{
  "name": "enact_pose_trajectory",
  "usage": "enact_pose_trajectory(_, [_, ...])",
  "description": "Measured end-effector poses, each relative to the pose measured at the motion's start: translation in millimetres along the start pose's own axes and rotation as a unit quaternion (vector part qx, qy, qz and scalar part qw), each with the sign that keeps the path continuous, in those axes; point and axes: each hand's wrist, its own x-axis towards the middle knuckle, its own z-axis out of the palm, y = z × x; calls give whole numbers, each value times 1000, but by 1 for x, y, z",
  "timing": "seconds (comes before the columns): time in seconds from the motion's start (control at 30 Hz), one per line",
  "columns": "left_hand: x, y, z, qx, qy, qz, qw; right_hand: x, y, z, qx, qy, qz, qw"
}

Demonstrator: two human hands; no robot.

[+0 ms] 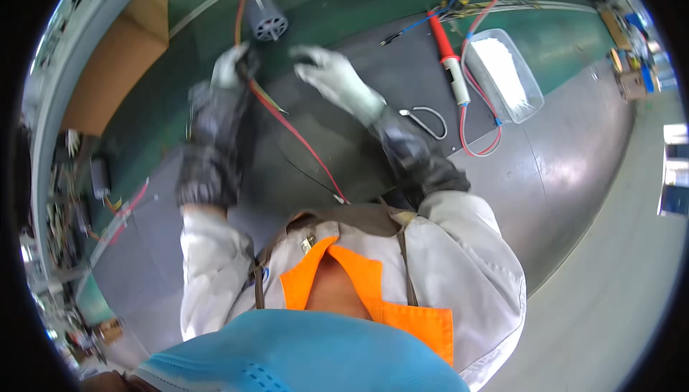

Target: Connecting wires to small electric motors on an assembly line.

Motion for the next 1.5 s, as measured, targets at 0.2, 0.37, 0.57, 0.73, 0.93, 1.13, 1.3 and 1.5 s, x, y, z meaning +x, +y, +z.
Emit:
enact_pose_trajectory(0.2, [-180,20,-19,-85,0,-136,987,-91,-19,-129,10,314,-75,946])
enact_pose_trajectory(0.37, [-286,41,-40,35,-38,-347,936,-53,-47,-179,25,260,-105,960])
enact_pose_trajectory(0.57, [-287,67,-23,134,-158,-406,890,-48,-33,-28,-264,-174,154,936])
enact_pose_trajectory(0.73, [-237,42,23,-30,-67,-105,992,-75,3,4,-318,-165,-250,900])
enact_pose_trajectory(0.93, [-171,36,99,-122,22,-128,984,-120,-59,7,-95,-41,-56,993])
enact_pose_trajectory(1.13, [-163,24,129,-193,30,-124,973,-128,-40,11,-95,32,-73,992])
enact_pose_trajectory(1.3, [-163,19,131,-168,16,-116,979,-126,-33,14,-30,68,-125,989])
enact_pose_trajectory(1.5, [-162,13,129,-151,-10,-128,980,-120,-29,15,9,94,-113,989])
